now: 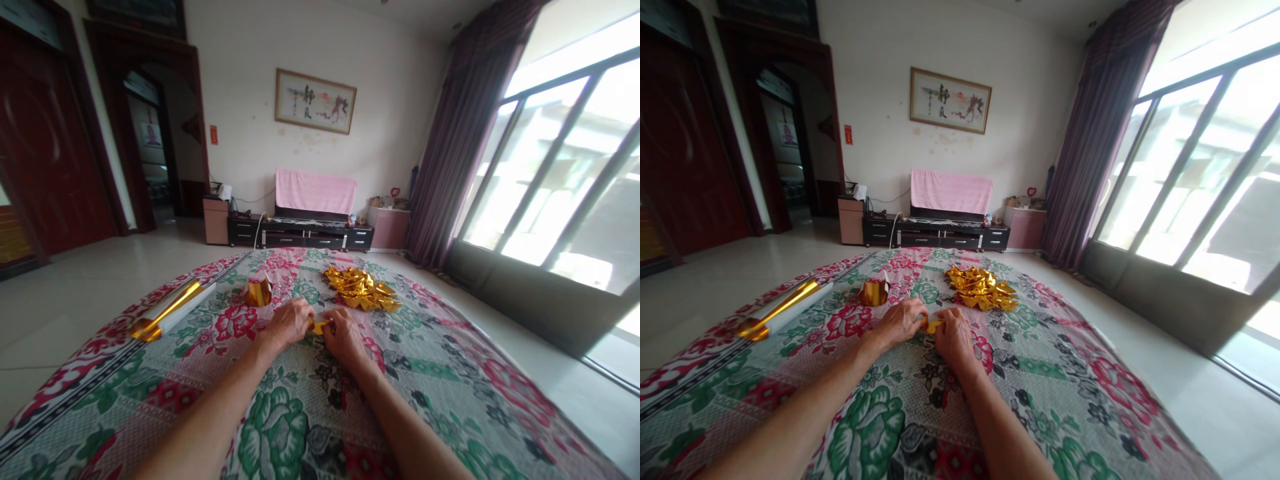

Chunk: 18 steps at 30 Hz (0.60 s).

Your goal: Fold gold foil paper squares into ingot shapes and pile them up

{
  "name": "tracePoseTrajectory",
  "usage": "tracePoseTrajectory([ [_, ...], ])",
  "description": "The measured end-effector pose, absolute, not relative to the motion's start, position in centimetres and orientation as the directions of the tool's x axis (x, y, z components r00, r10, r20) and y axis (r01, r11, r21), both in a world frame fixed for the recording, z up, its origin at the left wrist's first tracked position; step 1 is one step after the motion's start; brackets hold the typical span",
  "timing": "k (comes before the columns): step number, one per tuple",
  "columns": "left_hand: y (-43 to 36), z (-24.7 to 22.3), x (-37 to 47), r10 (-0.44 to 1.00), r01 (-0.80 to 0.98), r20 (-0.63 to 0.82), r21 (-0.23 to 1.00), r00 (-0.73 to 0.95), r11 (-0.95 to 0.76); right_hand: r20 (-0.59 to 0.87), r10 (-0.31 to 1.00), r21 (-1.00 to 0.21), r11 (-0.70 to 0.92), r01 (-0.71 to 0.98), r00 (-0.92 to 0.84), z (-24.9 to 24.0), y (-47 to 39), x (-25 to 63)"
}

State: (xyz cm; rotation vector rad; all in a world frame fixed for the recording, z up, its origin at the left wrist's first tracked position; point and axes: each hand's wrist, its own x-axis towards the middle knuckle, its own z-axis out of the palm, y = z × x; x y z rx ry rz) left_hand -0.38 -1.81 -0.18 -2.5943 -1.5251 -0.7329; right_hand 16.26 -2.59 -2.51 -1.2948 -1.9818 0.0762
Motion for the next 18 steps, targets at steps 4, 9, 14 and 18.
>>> tracePoseTrajectory([
  [4,-2.5,-0.2,-0.1,0.843,0.861,0.365,0.174,0.395,-0.479,0.533,0.820,-0.406,0.464,0.787,-0.208,-2.2,-2.7,16.1],
  [9,-3.0,-0.3,-0.1,0.842,0.852,0.338,0.174,0.419,-0.494,0.516,0.840,-0.451,0.433,0.780,-0.168,-2.3,-2.5,16.1],
  [14,-3.2,-0.1,0.1,0.819,0.856,0.351,0.084,0.453,-0.509,0.506,0.848,-0.471,0.424,0.774,-0.157,-2.6,-2.2,16.2],
  [18,-3.1,-0.2,0.2,0.800,0.846,0.362,0.050,0.479,-0.530,0.506,0.845,-0.467,0.439,0.768,-0.175,-2.6,-2.1,16.2],
])
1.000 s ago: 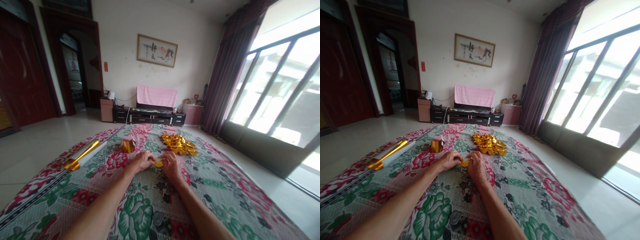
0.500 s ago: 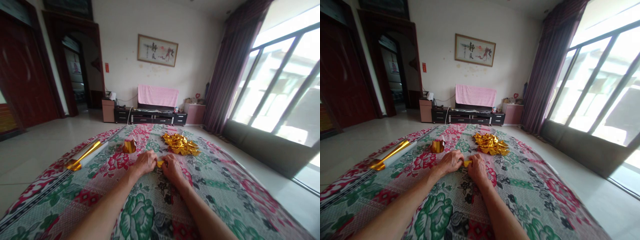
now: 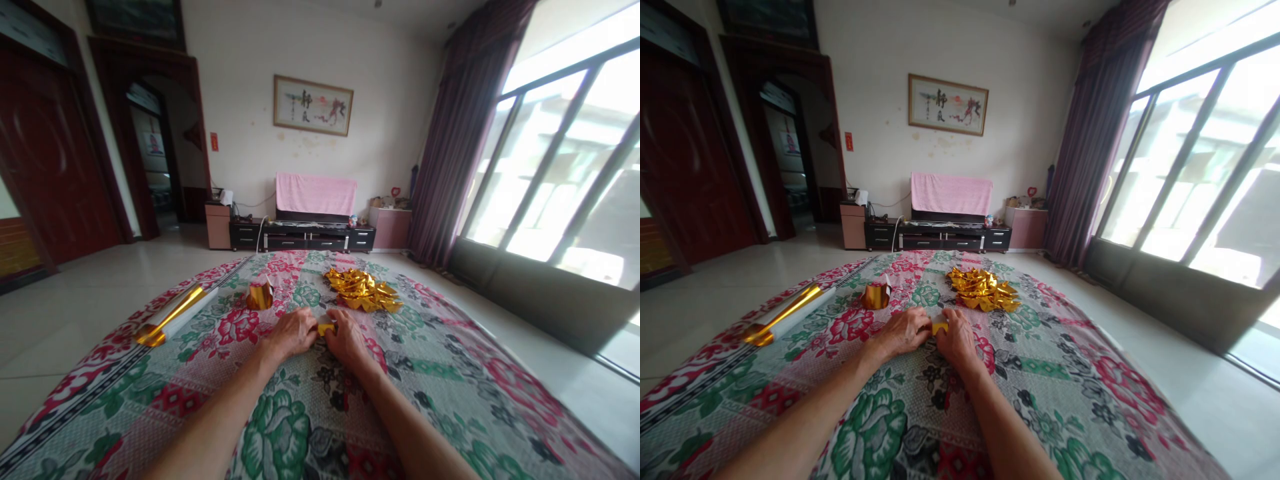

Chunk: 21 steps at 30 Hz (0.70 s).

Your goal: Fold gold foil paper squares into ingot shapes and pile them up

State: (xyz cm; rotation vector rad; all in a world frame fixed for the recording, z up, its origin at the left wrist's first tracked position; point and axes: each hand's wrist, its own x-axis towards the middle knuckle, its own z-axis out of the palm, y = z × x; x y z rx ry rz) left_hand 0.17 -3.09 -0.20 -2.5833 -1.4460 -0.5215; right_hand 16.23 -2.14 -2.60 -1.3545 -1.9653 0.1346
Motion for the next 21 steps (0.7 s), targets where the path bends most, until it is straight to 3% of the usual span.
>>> tracePoseTrajectory([
  [21,-2.3,-1.3,0.6,0.776,0.824,0.399,0.083,0.487,-0.560,0.595,0.780,-0.463,0.529,0.711,-0.192,-2.8,-1.7,16.8],
])
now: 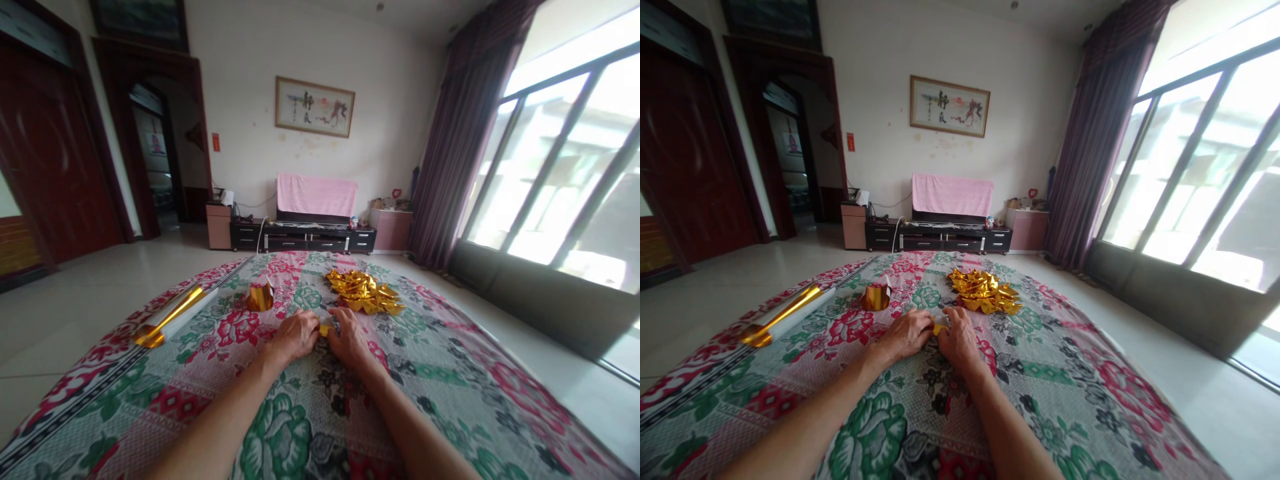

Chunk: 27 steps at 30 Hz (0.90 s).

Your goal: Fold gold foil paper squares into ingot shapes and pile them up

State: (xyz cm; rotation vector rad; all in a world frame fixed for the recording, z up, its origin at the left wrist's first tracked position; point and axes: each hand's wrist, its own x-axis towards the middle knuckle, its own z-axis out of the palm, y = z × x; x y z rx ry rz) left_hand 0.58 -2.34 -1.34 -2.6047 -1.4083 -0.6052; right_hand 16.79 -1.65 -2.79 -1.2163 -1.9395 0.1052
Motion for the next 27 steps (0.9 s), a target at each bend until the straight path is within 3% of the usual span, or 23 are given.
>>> tracePoseTrajectory([
  [7,-1.9,-1.4,0.1,0.729,0.790,0.392,0.008,0.561,-0.613,0.587,0.761,-0.457,0.591,0.664,-0.274,-2.5,-1.6,17.3],
  [18,-1.4,-1.6,-0.7,0.715,0.767,0.417,0.065,0.560,-0.639,0.549,0.751,-0.458,0.638,0.620,-0.368,-2.1,-1.9,18.2],
  [27,-1.2,-1.8,-0.8,0.700,0.753,0.443,0.080,0.561,-0.654,0.576,0.699,-0.357,0.682,0.638,-0.425,-2.0,-2.0,18.1],
])
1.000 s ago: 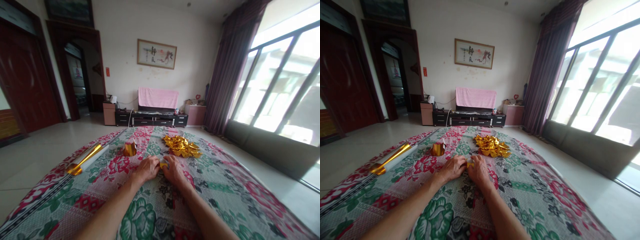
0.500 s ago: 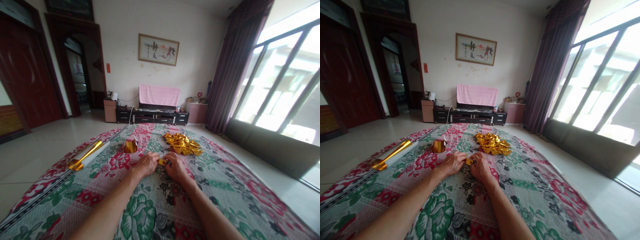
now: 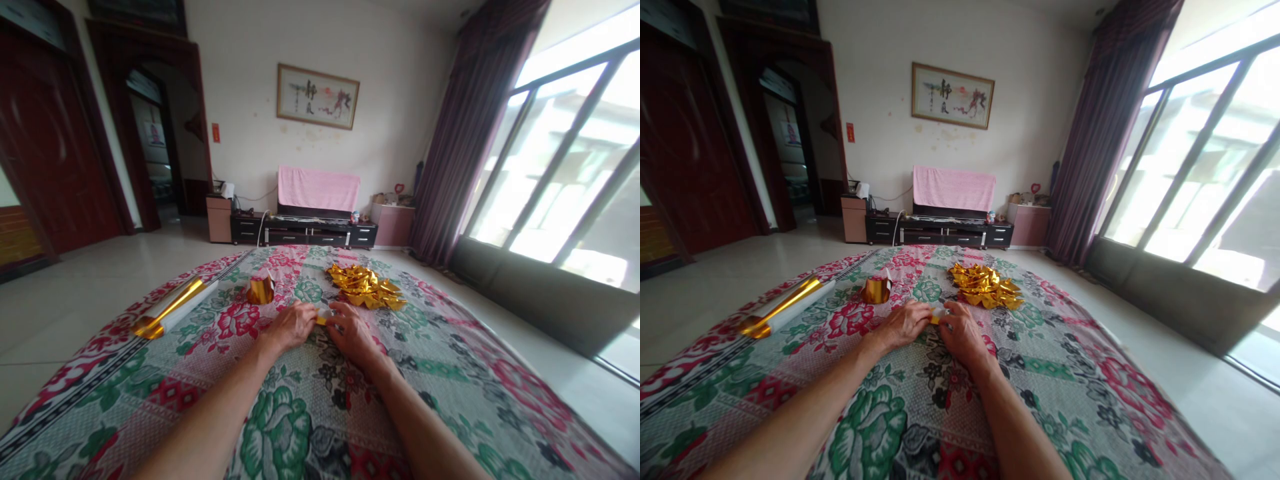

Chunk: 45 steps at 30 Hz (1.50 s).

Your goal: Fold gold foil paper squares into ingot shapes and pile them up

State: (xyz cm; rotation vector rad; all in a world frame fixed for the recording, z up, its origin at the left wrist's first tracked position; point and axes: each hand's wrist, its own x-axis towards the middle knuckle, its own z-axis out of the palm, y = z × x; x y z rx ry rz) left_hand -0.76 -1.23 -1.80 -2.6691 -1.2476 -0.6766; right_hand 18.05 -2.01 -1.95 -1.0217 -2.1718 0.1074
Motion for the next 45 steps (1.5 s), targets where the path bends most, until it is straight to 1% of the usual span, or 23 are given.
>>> tracePoseTrajectory([
  [6,-1.8,-1.2,-0.2,0.720,0.790,0.485,0.093,0.496,-0.606,0.579,0.689,-0.332,0.688,0.646,-0.437,-2.1,-2.1,17.9],
  [11,-1.5,-1.4,0.1,0.725,0.756,0.429,0.132,0.539,-0.641,0.584,0.680,-0.325,0.696,0.641,-0.443,-1.9,-2.3,17.8],
  [19,-1.7,-1.6,0.5,0.766,0.774,0.444,0.216,0.466,-0.596,0.547,0.702,-0.386,0.695,0.607,-0.455,-1.8,-2.4,18.0],
  [29,-1.2,-1.8,0.4,0.792,0.764,0.408,0.280,0.454,-0.582,0.574,0.743,-0.440,0.635,0.634,-0.345,-2.0,-1.8,18.5],
  [33,-1.2,-1.6,0.4,0.795,0.758,0.397,0.292,0.459,-0.584,0.576,0.741,-0.442,0.637,0.631,-0.345,-2.1,-1.7,18.6],
  [40,-1.3,-1.4,0.3,0.783,0.746,0.419,0.297,0.459,-0.596,0.553,0.743,-0.424,0.640,0.641,-0.376,-2.0,-1.9,18.6],
  [45,-0.9,-1.9,0.2,0.783,0.739,0.438,0.317,0.441,-0.594,0.552,0.752,-0.428,0.627,0.651,-0.360,-2.0,-1.9,18.6],
])
